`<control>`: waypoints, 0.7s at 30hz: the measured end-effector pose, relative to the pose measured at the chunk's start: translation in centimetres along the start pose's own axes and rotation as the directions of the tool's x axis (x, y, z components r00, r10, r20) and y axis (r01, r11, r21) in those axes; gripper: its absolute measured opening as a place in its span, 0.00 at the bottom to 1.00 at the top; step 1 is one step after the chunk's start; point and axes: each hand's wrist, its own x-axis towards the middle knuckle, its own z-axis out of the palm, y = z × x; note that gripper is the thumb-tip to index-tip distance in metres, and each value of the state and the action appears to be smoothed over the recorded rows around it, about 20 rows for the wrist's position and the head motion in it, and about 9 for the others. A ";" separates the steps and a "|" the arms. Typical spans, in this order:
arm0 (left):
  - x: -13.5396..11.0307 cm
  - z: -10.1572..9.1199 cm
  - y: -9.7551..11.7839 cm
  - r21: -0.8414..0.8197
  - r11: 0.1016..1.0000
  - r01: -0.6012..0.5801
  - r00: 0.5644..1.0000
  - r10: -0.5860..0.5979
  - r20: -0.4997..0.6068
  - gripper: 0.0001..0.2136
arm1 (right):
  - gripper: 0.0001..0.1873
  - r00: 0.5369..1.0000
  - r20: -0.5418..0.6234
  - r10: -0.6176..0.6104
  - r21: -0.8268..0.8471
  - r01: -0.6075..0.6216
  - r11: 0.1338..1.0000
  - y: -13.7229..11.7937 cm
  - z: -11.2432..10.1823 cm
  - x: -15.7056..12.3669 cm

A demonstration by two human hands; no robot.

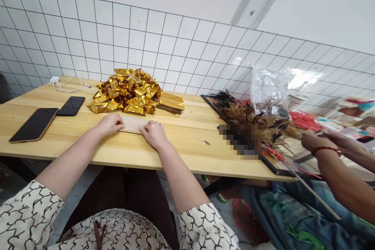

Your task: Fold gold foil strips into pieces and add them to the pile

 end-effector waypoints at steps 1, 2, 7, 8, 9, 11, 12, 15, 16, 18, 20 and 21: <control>0.0 0.0 0.1 -0.002 1.000 0.007 1.000 -0.007 -0.001 0.07 | 0.17 1.000 0.015 0.008 -0.013 -0.007 1.000 -0.1 -0.2 0.2; 0.0 0.0 0.3 -0.005 1.000 0.017 1.000 -0.017 -0.004 0.08 | 0.17 0.999 0.034 0.016 -0.031 -0.015 0.999 -0.3 -0.5 0.4; 0.0 -0.1 1.1 -0.018 0.995 0.103 0.994 -0.103 -0.024 0.12 | 0.20 0.994 0.105 0.034 -0.131 -0.020 0.991 -1.9 -1.2 2.2; 0.0 -0.1 1.3 -0.016 0.993 0.121 0.992 -0.121 -0.027 0.12 | 0.20 0.995 0.093 0.032 -0.143 -0.018 0.989 -2.1 -1.2 2.5; 0.0 -0.1 1.4 -0.013 0.991 0.137 0.990 -0.137 -0.028 0.12 | 0.19 0.997 0.074 0.033 -0.150 -0.022 0.988 -2.3 -1.0 2.7; 0.1 0.0 1.7 -0.004 0.987 0.161 0.987 -0.161 -0.025 0.11 | 0.18 0.998 0.034 0.051 -0.134 -0.046 0.990 -2.4 -0.5 3.0; 0.2 0.0 1.9 -0.001 0.985 0.174 0.985 -0.174 -0.020 0.11 | 0.18 0.997 0.025 0.070 -0.111 -0.067 0.992 -2.3 -0.2 3.1; 0.3 -0.1 2.2 0.005 0.976 0.218 0.976 -0.218 -0.006 0.10 | 0.18 0.988 0.039 0.146 -0.032 -0.145 0.989 -1.8 0.3 3.3; 0.3 -0.2 2.3 0.005 0.972 0.234 0.972 -0.234 0.000 0.10 | 0.18 0.984 0.048 0.171 -0.013 -0.170 0.985 -1.6 0.3 3.3; 0.4 -0.4 2.4 -0.003 0.964 0.267 0.963 -0.267 0.017 0.09 | 0.17 0.976 0.062 0.210 0.014 -0.211 0.977 -1.2 0.4 3.5; 0.4 -0.6 2.3 -0.018 0.956 0.293 0.956 -0.293 0.030 0.08 | 0.16 0.968 0.074 0.240 0.039 -0.244 0.969 -0.8 0.3 3.6; 0.4 -0.6 2.2 -0.027 0.954 0.297 0.955 -0.296 0.033 0.08 | 0.16 0.964 0.077 0.253 0.053 -0.257 0.965 -0.5 0.3 3.6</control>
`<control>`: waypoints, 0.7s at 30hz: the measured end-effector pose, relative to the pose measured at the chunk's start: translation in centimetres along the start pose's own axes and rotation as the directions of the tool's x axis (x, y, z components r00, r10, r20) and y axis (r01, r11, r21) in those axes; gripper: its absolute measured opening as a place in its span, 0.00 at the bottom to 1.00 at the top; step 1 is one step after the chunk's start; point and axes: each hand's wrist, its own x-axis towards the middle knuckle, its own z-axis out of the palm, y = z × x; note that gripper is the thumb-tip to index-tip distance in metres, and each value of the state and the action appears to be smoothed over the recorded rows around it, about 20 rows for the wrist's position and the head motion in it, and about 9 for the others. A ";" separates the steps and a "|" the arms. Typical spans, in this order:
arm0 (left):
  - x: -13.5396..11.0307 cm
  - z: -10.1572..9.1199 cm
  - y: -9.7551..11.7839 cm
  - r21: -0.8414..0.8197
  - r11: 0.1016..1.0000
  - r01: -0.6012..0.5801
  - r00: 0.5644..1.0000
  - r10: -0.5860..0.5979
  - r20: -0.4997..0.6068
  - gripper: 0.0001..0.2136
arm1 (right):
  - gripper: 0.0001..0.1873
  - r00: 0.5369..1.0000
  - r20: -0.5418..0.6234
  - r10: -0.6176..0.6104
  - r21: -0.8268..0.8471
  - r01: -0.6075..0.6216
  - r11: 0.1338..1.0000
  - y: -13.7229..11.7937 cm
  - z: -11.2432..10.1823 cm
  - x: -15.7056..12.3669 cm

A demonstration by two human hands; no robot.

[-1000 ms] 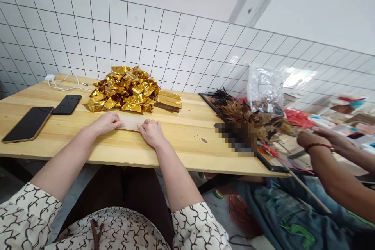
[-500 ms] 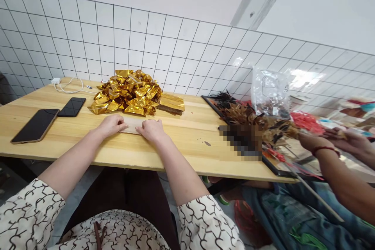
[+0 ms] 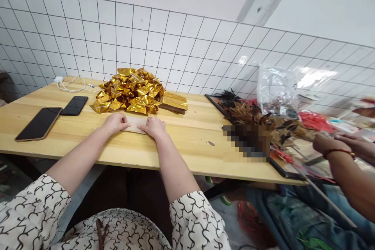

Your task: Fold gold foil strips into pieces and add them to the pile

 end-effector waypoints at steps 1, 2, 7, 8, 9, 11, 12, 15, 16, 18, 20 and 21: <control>0.1 0.0 -0.1 -0.009 1.000 -0.003 1.000 0.003 0.000 0.07 | 0.15 1.000 0.001 0.014 0.014 -0.014 1.000 0.3 -0.1 0.1; 0.1 0.0 -0.3 -0.016 1.000 -0.009 1.000 0.009 -0.001 0.07 | 0.15 1.000 0.001 0.028 0.029 -0.028 0.999 0.6 -0.1 0.1; 0.7 0.4 -1.6 -0.064 0.996 -0.056 0.998 0.056 -0.005 0.05 | 0.12 0.998 0.010 0.069 0.099 -0.069 0.993 2.2 -0.4 0.1; 0.8 0.5 -1.9 -0.076 0.994 -0.073 0.997 0.072 -0.014 0.05 | 0.11 0.998 0.011 0.066 0.109 -0.067 0.992 2.4 -0.4 0.1; 1.0 0.6 -2.3 -0.087 0.992 -0.089 0.996 0.087 -0.024 0.05 | 0.11 0.998 0.010 0.063 0.117 -0.064 0.991 2.6 -0.5 0.1; 1.3 0.7 -3.0 -0.103 0.988 -0.118 0.992 0.113 -0.050 0.03 | 0.10 0.998 0.007 0.057 0.124 -0.057 0.991 2.8 -0.5 0.1; 1.4 0.8 -3.3 -0.108 0.986 -0.126 0.991 0.119 -0.061 0.03 | 0.10 0.999 0.005 0.054 0.126 -0.054 0.991 2.9 -0.4 0.2; 1.7 0.9 -4.0 -0.117 0.984 -0.138 0.988 0.128 -0.085 0.04 | 0.09 0.999 -0.005 0.041 0.128 -0.040 0.991 3.0 -0.3 0.3; 1.8 0.9 -4.2 -0.118 0.983 -0.141 0.987 0.130 -0.090 0.06 | 0.09 0.999 -0.012 0.036 0.126 -0.035 0.991 3.1 -0.3 0.4; 1.9 0.9 -4.4 -0.112 0.981 -0.158 0.984 0.148 -0.097 0.09 | 0.10 0.999 -0.024 0.031 0.111 -0.028 0.993 3.0 -0.2 0.4; 2.1 1.0 -4.6 -0.103 0.975 -0.195 0.977 0.185 -0.103 0.12 | 0.13 0.999 -0.037 0.016 0.086 -0.012 0.996 2.8 -0.1 0.4; 2.2 1.1 -4.7 -0.099 0.971 -0.217 0.973 0.207 -0.104 0.13 | 0.15 0.999 -0.044 0.000 0.077 0.003 0.997 2.8 -0.1 0.4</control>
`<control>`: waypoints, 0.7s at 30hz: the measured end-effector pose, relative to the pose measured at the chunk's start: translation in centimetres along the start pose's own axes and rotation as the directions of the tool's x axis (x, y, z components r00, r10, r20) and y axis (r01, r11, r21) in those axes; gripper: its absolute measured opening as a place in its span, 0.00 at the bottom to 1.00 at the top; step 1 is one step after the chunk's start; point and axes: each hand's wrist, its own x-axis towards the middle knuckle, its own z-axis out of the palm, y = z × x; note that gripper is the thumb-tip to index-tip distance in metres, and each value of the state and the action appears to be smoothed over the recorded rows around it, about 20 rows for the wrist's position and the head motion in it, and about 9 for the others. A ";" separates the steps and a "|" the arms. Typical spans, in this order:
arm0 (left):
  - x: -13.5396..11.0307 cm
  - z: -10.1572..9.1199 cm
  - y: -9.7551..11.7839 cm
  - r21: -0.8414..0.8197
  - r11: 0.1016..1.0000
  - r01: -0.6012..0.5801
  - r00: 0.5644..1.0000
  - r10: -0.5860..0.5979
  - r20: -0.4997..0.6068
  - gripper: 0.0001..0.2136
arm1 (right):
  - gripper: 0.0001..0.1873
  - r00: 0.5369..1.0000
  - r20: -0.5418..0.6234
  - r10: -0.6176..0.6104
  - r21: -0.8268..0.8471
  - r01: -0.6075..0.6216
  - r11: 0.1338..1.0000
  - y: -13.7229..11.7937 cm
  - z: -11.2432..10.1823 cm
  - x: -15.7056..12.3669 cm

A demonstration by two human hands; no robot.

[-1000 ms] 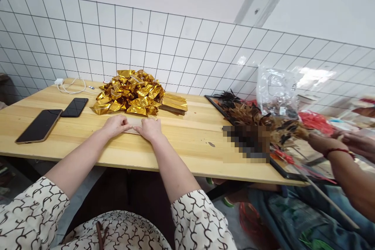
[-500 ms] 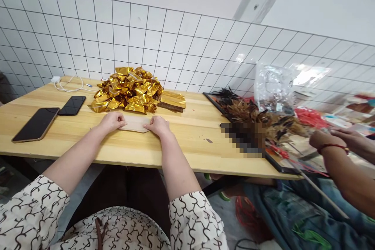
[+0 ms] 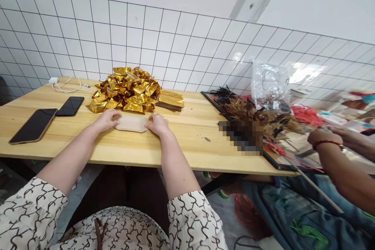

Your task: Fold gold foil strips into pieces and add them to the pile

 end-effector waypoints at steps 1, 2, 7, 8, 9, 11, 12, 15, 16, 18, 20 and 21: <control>0.1 0.1 -0.1 0.001 1.000 -0.020 1.000 0.020 0.003 0.14 | 0.17 1.000 -0.006 -0.021 -0.004 0.021 1.000 -0.1 0.1 0.0; 0.1 0.2 -0.2 0.003 0.999 -0.033 0.999 0.033 0.008 0.15 | 0.20 0.999 -0.011 -0.046 -0.002 0.046 0.999 -0.1 0.1 0.0; 0.2 0.4 -0.3 0.015 0.999 -0.043 0.997 0.042 0.062 0.21 | 0.28 0.988 0.009 -0.153 0.022 0.153 0.988 -0.1 0.5 0.0; 0.2 0.3 -0.3 0.016 0.999 -0.044 0.997 0.042 0.069 0.21 | 0.29 0.986 0.016 -0.167 0.021 0.167 0.986 0.0 0.6 0.1; 0.2 0.3 -0.2 0.017 0.999 -0.043 0.997 0.042 0.072 0.21 | 0.30 0.984 0.022 -0.179 0.020 0.179 0.984 0.0 0.6 0.1; 0.2 0.2 -0.1 0.017 0.999 -0.040 0.997 0.039 0.072 0.22 | 0.30 0.979 0.033 -0.199 0.021 0.198 0.980 0.0 0.7 0.1; 0.1 0.2 0.0 0.017 0.999 -0.039 0.997 0.037 0.072 0.22 | 0.31 0.978 0.038 -0.204 0.024 0.203 0.979 -0.1 0.7 0.1; 0.1 0.0 0.1 0.017 0.999 -0.038 0.997 0.036 0.071 0.22 | 0.32 0.976 0.049 -0.212 0.042 0.210 0.977 -0.2 0.6 0.1; 0.0 0.0 0.2 0.017 0.999 -0.035 0.997 0.034 0.074 0.22 | 0.32 0.976 0.050 -0.214 0.048 0.212 0.976 -0.2 0.6 0.0; 0.0 -0.1 0.3 0.018 0.999 -0.027 0.996 0.025 0.085 0.23 | 0.33 0.973 0.052 -0.225 0.060 0.222 0.973 -0.3 0.6 0.0; 0.0 -0.1 0.4 0.020 1.000 -0.020 0.995 0.018 0.097 0.23 | 0.33 0.971 0.051 -0.235 0.071 0.231 0.970 -0.2 0.7 0.1; -0.1 -0.2 0.4 0.019 1.000 -0.018 0.995 0.016 0.102 0.23 | 0.34 0.970 0.050 -0.238 0.075 0.234 0.969 -0.2 0.7 0.1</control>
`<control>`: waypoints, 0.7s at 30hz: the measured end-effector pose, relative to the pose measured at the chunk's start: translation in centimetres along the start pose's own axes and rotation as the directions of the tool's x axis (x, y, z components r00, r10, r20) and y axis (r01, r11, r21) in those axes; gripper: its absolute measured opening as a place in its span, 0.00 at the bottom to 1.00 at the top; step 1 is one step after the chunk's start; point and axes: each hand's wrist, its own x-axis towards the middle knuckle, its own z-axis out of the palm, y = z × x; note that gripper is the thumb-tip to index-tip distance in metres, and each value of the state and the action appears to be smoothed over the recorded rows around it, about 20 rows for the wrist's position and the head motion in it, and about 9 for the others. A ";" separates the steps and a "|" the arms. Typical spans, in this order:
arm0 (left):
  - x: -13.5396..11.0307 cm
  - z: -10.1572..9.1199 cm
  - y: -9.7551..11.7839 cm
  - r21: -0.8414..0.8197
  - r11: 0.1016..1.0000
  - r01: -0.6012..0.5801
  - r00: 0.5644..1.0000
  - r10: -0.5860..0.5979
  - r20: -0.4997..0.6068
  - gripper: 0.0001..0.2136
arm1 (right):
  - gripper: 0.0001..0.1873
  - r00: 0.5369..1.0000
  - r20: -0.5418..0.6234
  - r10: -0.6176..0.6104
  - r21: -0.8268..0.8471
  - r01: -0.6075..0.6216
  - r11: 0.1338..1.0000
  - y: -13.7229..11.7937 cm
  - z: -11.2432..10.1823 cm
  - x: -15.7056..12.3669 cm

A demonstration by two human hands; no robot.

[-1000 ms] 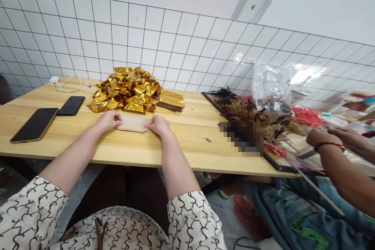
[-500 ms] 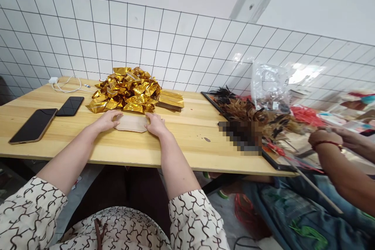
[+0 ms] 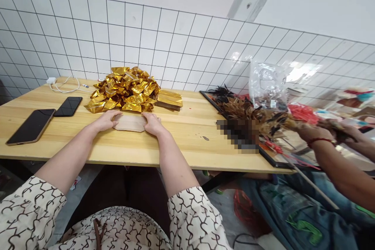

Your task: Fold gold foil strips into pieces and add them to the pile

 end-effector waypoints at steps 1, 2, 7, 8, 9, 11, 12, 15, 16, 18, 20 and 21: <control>0.0 0.0 0.0 -0.002 1.000 -0.001 1.000 0.001 0.001 0.23 | 0.34 1.000 -0.002 -0.002 0.005 0.002 1.000 0.0 0.1 0.0; 0.0 0.0 0.0 -0.004 1.000 -0.003 1.000 0.003 -0.001 0.23 | 0.34 1.000 -0.008 -0.002 0.009 0.002 1.000 0.1 0.1 0.1; 0.2 0.1 -0.1 -0.015 1.000 -0.009 1.000 0.009 -0.020 0.23 | 0.37 1.000 -0.025 -0.003 0.034 0.004 0.999 0.2 0.4 0.3; 0.3 0.1 -0.1 -0.018 1.000 -0.009 1.000 0.008 -0.021 0.24 | 0.37 1.000 -0.026 -0.005 0.039 0.006 0.999 0.2 0.4 0.3; 0.3 0.2 -0.2 -0.020 1.000 -0.008 1.000 0.007 -0.024 0.24 | 0.37 1.000 -0.028 -0.007 0.044 0.009 0.999 0.2 0.4 0.4; 0.3 0.3 -0.3 -0.027 1.000 -0.004 1.000 0.003 -0.030 0.25 | 0.37 0.999 -0.035 -0.013 0.050 0.015 0.999 0.3 0.5 0.4; 0.4 0.3 -0.3 -0.033 0.999 -0.001 0.999 0.000 -0.036 0.25 | 0.37 0.999 -0.040 -0.015 0.052 0.017 0.999 0.3 0.5 0.4; 0.4 0.3 -0.3 -0.062 0.998 0.001 0.998 -0.005 -0.055 0.26 | 0.37 0.998 -0.058 -0.019 0.054 0.022 0.998 0.4 0.6 0.4; 0.4 0.4 -0.2 -0.072 0.997 0.001 0.998 -0.005 -0.059 0.27 | 0.36 0.998 -0.064 -0.020 0.053 0.023 0.998 0.4 0.6 0.4; 0.4 0.4 -0.2 -0.087 0.996 -0.001 0.998 -0.005 -0.065 0.28 | 0.35 0.997 -0.074 -0.023 0.051 0.027 0.998 0.5 0.7 0.4; 0.4 0.4 -0.1 -0.097 0.995 -0.007 0.997 0.000 -0.073 0.28 | 0.34 0.995 -0.091 -0.034 0.046 0.038 0.998 0.6 0.8 0.5; 0.4 0.3 -0.1 -0.100 0.995 -0.013 0.997 0.005 -0.083 0.28 | 0.33 0.994 -0.103 -0.043 0.044 0.047 0.998 0.7 0.9 0.5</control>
